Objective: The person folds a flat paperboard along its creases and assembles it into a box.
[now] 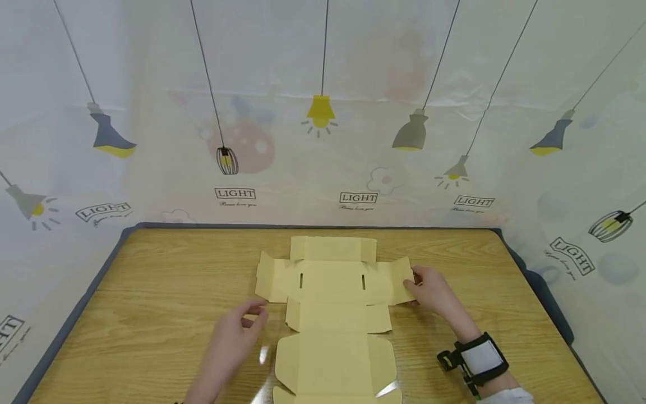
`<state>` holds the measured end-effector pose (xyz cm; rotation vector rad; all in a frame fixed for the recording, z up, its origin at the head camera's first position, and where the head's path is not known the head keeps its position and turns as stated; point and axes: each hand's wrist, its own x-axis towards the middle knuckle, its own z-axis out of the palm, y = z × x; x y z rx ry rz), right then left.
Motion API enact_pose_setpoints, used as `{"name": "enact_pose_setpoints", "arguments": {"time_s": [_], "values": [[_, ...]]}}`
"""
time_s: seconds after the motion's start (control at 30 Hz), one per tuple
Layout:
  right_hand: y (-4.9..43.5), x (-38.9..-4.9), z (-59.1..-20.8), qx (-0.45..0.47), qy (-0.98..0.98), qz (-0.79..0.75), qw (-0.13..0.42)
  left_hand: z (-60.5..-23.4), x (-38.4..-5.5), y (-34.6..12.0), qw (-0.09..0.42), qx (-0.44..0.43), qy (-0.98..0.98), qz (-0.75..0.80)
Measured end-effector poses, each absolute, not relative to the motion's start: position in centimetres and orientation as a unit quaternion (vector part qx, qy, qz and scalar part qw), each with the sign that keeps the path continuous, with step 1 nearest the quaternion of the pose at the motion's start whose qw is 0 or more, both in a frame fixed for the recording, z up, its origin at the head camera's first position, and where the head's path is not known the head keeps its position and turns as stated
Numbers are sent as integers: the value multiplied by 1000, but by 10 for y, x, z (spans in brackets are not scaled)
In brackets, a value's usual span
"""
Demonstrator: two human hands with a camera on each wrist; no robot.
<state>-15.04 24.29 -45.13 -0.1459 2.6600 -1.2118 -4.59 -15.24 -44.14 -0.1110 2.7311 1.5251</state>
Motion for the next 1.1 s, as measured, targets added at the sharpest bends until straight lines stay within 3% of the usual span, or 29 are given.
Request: {"name": "enact_pose_setpoints", "arguments": {"time_s": [0.37, 0.7, 1.1], "values": [[245, -151, -456, -58, 898, -426, 96, -430, -79, -162, -28, -35, 884, 466], [247, -149, -459, -90, 897, -426, 72, -459, -103, -161, 29, -49, 883, 465], [245, -143, -459, -87, 894, -435, 71, -469, -108, -161, -34, -50, 876, 478]]}}
